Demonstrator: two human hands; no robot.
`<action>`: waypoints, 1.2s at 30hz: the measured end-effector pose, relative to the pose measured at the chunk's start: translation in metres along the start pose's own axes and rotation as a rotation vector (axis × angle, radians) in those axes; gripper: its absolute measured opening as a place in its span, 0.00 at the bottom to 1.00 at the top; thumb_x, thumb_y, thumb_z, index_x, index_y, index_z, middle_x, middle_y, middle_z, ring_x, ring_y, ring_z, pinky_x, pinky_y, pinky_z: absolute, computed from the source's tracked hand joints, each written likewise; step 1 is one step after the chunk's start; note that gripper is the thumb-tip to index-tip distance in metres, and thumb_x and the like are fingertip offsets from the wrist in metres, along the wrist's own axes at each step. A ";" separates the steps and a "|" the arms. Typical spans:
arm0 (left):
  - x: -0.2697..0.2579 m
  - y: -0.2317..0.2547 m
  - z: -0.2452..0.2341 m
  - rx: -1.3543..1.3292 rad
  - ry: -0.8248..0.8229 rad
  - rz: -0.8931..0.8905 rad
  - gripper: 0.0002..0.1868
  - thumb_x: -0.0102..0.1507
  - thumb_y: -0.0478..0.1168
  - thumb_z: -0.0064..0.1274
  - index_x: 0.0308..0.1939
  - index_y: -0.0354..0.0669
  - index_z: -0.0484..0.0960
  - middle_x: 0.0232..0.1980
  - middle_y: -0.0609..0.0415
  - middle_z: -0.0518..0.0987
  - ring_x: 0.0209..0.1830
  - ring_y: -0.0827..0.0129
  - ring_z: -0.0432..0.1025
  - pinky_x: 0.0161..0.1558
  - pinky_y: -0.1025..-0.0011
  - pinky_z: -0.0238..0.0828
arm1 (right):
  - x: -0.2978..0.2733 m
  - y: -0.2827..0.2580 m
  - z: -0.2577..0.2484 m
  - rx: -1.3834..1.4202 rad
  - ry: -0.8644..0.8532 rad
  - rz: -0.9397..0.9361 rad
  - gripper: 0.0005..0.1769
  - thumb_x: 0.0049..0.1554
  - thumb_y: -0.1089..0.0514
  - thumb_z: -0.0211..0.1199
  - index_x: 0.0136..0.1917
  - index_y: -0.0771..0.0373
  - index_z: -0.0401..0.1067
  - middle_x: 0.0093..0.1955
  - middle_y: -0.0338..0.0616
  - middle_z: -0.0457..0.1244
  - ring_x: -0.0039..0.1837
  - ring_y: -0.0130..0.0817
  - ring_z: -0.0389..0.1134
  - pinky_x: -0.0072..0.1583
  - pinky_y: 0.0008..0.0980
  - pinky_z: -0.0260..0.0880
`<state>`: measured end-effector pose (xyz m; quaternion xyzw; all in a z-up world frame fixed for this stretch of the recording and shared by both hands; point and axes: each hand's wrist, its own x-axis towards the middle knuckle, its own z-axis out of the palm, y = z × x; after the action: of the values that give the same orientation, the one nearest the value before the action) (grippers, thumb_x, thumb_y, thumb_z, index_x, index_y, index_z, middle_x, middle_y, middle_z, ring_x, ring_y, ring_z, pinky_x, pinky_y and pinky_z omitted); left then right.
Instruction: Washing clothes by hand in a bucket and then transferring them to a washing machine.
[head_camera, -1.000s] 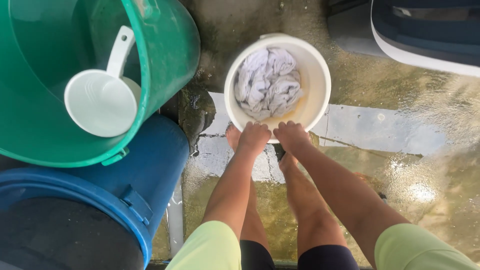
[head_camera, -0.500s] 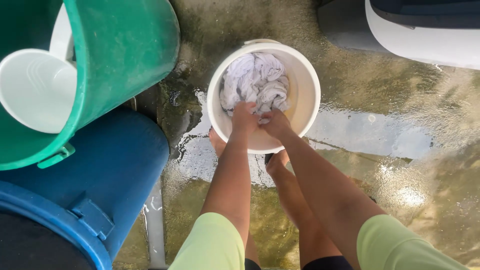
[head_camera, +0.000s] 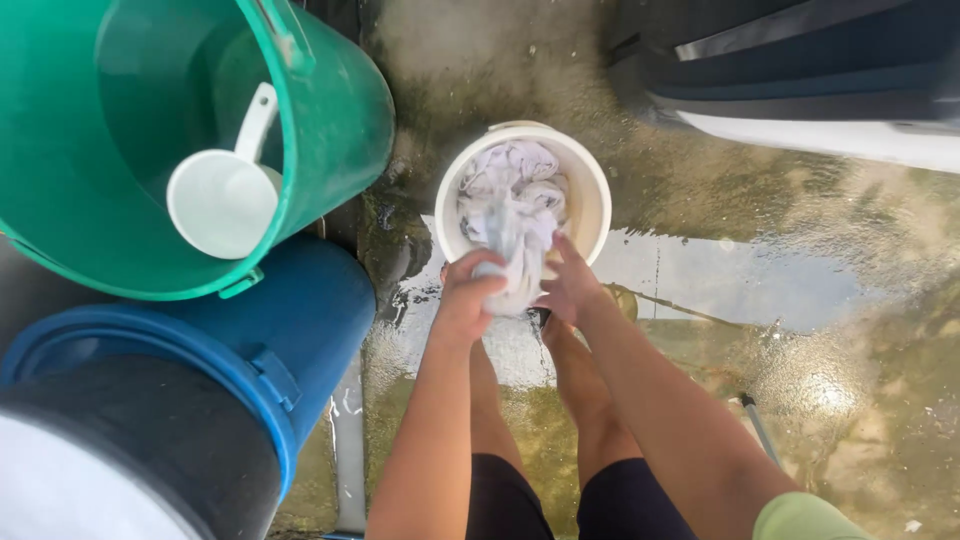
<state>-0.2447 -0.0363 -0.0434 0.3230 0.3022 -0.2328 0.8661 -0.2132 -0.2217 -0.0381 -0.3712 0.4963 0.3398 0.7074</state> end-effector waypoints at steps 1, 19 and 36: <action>-0.010 0.003 -0.003 0.008 -0.008 0.000 0.19 0.50 0.27 0.58 0.45 0.36 0.80 0.44 0.46 0.83 0.44 0.57 0.79 0.47 0.67 0.80 | -0.002 0.002 -0.002 0.008 -0.003 -0.007 0.32 0.56 0.48 0.59 0.71 0.55 0.58 0.63 0.50 0.64 0.58 0.43 0.69 0.57 0.47 0.72; -0.039 0.050 0.093 -0.035 -0.050 0.278 0.35 0.56 0.32 0.54 0.70 0.30 0.74 0.61 0.40 0.80 0.58 0.53 0.74 0.64 0.60 0.70 | -0.179 -0.008 0.067 0.364 -0.058 -0.357 0.26 0.60 0.52 0.45 0.72 0.47 0.60 0.62 0.35 0.66 0.63 0.35 0.68 0.63 0.39 0.69; -0.043 0.064 0.132 -0.121 0.488 -0.023 0.15 0.61 0.40 0.43 0.43 0.34 0.79 0.41 0.45 0.80 0.40 0.58 0.77 0.41 0.63 0.75 | -0.160 -0.027 0.095 -0.840 0.298 -1.228 0.13 0.51 0.57 0.67 0.45 0.69 0.79 0.48 0.62 0.70 0.50 0.56 0.71 0.53 0.42 0.72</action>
<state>-0.1877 -0.0760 0.0923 0.3137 0.5193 -0.1394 0.7826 -0.1911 -0.1710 0.1416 -0.8610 0.1196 -0.0083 0.4943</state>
